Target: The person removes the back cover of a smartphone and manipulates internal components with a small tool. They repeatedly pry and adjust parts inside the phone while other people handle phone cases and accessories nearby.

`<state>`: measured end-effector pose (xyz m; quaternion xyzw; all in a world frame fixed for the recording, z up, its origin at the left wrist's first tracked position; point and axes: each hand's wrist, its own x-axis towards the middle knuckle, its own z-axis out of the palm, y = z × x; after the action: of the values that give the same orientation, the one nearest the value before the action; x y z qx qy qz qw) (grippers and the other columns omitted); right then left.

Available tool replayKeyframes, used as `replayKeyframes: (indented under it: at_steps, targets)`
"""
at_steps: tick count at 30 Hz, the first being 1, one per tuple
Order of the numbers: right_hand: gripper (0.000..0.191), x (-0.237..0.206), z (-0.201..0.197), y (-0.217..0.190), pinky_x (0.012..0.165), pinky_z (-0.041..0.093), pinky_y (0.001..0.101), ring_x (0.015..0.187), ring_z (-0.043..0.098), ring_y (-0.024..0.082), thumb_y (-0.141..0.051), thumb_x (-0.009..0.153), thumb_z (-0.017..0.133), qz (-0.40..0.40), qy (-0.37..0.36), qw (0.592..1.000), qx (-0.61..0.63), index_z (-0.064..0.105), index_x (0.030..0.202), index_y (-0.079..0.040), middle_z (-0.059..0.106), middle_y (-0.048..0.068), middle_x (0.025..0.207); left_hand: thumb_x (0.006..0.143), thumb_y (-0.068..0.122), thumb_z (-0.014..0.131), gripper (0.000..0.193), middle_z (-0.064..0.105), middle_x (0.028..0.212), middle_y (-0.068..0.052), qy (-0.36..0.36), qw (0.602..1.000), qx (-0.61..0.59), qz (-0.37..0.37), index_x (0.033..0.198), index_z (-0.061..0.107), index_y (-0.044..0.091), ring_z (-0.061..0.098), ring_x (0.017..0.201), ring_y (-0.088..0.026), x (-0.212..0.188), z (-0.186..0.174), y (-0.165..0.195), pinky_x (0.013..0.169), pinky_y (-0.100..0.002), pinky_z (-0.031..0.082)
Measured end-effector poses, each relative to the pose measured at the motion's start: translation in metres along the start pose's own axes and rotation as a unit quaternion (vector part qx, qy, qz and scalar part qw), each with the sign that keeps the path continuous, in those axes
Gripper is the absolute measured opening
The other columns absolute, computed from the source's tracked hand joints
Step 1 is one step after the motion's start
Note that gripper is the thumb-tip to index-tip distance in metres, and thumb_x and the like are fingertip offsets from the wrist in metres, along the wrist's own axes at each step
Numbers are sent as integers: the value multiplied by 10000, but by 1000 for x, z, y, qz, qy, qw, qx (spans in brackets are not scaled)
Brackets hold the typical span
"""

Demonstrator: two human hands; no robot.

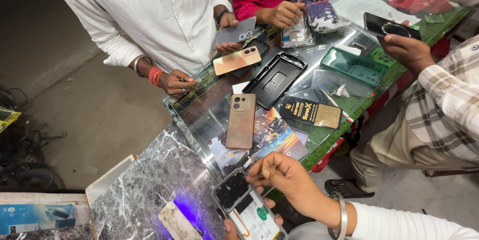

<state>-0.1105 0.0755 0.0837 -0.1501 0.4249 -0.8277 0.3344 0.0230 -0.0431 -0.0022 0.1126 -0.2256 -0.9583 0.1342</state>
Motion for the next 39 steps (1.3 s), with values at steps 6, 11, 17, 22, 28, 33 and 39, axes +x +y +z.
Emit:
replayKeyframes:
  at_steps: [6,11,17,22,28,33,39]
  targets:
    - [186,-19,-34,-20,773,565,311,828,676,145,-182,962,557,59,32,991,-114,660,980,-28,707,93,996,956,676,513,925,477,1423,-318,-104,993,-48,-30,1528,303,-20,647,1038,-420,-7,5,8,753,-580,602]
    - [196,-48,-93,-14,536,456,313,573,529,121,-185,912,505,94,7,966,-241,538,767,-57,578,35,642,916,617,518,838,464,1433,-276,-128,987,-83,-48,1523,283,89,638,1105,-368,-6,21,15,762,-570,595]
    - [310,-63,-130,7,527,496,369,492,607,242,-199,867,595,151,10,814,-561,502,640,-11,577,99,525,960,575,508,797,469,1414,-310,-130,986,-95,-38,1553,281,94,641,1072,-382,-5,32,15,746,-564,588]
    - [215,-70,-138,17,682,570,347,701,744,232,-257,884,636,157,-32,763,-626,788,855,-107,779,47,747,1037,592,467,774,461,1456,-292,-205,972,-89,-76,1594,265,94,647,1081,-413,-3,32,17,833,-549,573]
    - [236,-70,-123,13,793,585,339,904,758,202,-217,807,736,168,0,730,-662,813,1027,-182,782,-34,992,963,585,458,770,470,1429,-304,-113,988,-80,-63,1528,286,92,643,1077,-383,-3,34,17,747,-576,596]
    - [180,-62,-81,-18,742,594,328,845,757,207,-249,861,764,101,-12,775,-624,799,1001,-142,787,-3,961,933,579,493,803,481,1422,-298,-134,986,-76,-61,1525,284,78,652,1095,-377,0,22,11,746,-553,607]
    - [258,-37,-23,-53,724,617,323,813,790,210,-39,824,745,-196,12,862,-467,760,1080,-18,789,83,921,1022,611,529,907,572,1328,-344,-234,962,-8,-140,1610,297,-40,707,997,-463,6,-13,9,863,-538,612]
